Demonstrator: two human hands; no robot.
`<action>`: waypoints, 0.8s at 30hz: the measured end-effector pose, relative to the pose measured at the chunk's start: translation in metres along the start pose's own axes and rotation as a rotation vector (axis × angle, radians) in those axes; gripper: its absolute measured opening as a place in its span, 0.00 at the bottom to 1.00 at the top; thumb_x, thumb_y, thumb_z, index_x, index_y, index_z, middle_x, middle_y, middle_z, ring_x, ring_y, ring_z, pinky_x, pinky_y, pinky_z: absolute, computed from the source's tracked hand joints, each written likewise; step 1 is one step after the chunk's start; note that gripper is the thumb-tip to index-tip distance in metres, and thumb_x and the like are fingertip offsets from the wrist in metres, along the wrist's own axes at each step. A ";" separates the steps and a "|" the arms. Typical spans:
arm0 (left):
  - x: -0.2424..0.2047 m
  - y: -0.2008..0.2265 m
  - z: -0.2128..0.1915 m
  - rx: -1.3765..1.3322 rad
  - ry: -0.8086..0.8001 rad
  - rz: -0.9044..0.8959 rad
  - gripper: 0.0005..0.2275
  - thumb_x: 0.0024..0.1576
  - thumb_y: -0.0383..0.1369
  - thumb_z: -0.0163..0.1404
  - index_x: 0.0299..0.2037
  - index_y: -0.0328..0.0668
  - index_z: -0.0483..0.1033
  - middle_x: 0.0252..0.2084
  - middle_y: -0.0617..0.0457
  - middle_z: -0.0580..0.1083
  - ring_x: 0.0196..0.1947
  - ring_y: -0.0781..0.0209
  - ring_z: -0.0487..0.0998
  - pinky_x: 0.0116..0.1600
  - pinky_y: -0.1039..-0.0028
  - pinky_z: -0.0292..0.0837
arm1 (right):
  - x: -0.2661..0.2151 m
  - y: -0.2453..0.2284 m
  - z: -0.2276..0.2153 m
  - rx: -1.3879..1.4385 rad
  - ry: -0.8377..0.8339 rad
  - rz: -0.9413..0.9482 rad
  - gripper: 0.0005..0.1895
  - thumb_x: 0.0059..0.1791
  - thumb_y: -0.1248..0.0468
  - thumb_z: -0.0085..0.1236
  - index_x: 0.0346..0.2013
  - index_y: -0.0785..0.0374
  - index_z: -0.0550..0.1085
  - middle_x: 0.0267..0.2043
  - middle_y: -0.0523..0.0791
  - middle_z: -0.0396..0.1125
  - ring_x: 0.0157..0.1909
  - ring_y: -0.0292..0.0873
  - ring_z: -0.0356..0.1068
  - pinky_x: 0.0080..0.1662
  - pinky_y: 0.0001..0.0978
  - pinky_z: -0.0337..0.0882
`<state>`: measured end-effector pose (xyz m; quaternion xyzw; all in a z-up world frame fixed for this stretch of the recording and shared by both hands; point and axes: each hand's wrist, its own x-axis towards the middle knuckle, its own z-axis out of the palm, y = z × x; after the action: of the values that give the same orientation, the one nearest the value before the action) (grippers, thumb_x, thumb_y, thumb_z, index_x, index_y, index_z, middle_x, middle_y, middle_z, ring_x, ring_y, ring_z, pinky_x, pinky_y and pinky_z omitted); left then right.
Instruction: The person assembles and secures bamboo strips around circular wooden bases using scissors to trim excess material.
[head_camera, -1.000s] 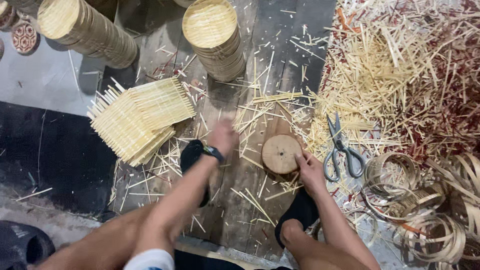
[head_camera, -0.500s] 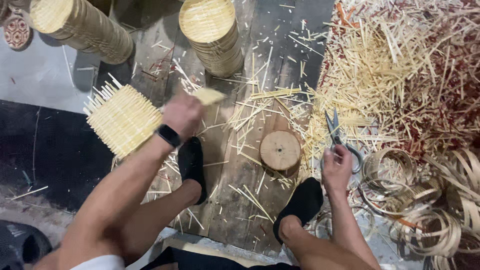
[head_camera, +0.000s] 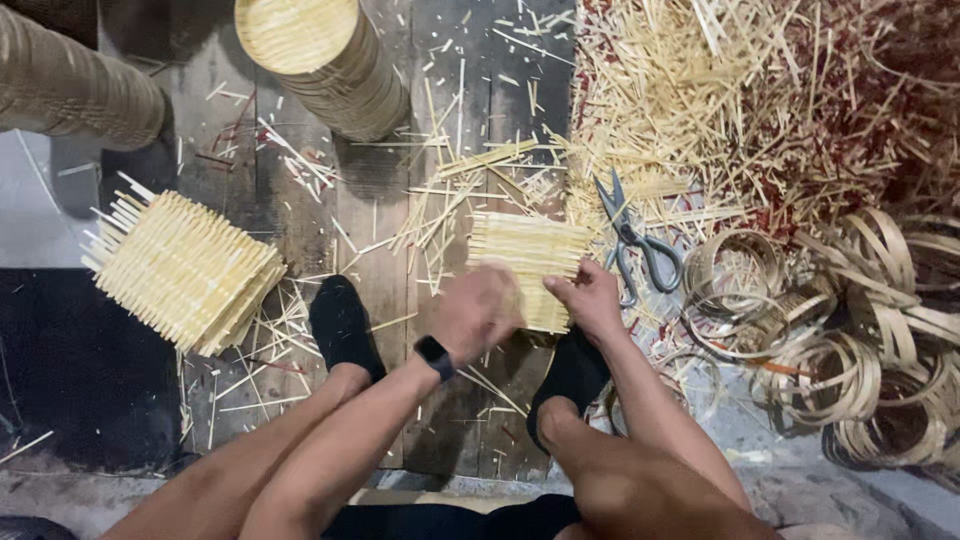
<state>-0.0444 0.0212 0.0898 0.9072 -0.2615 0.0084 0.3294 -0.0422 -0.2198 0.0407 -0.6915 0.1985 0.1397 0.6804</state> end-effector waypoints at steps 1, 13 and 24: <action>0.000 -0.011 0.005 -0.078 0.072 -0.180 0.18 0.48 0.36 0.64 0.46 0.39 0.77 0.54 0.44 0.75 0.57 0.46 0.73 0.61 0.55 0.69 | 0.001 0.003 0.002 0.065 -0.007 -0.024 0.15 0.44 0.70 0.67 0.45 0.69 0.77 0.40 0.44 0.76 0.39 0.33 0.74 0.43 0.25 0.75; 0.008 -0.089 0.044 -0.764 0.033 -1.037 0.17 0.47 0.28 0.66 0.46 0.30 0.80 0.36 0.51 0.81 0.32 0.66 0.81 0.40 0.77 0.77 | 0.006 0.026 0.008 -0.077 0.126 -0.017 0.18 0.42 0.67 0.75 0.40 0.71 0.77 0.32 0.43 0.74 0.31 0.30 0.70 0.35 0.23 0.70; 0.017 -0.068 0.001 -0.504 0.174 -0.990 0.34 0.48 0.38 0.66 0.62 0.32 0.65 0.47 0.47 0.73 0.42 0.63 0.76 0.43 0.73 0.79 | -0.003 -0.003 -0.194 -0.896 0.693 -0.015 0.13 0.48 0.65 0.65 0.47 0.60 0.76 0.51 0.49 0.66 0.50 0.49 0.67 0.54 0.43 0.69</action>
<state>0.0029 0.0564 0.0519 0.8110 0.2296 -0.1352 0.5208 -0.0589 -0.4132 0.0514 -0.9195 0.3267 -0.0299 0.2165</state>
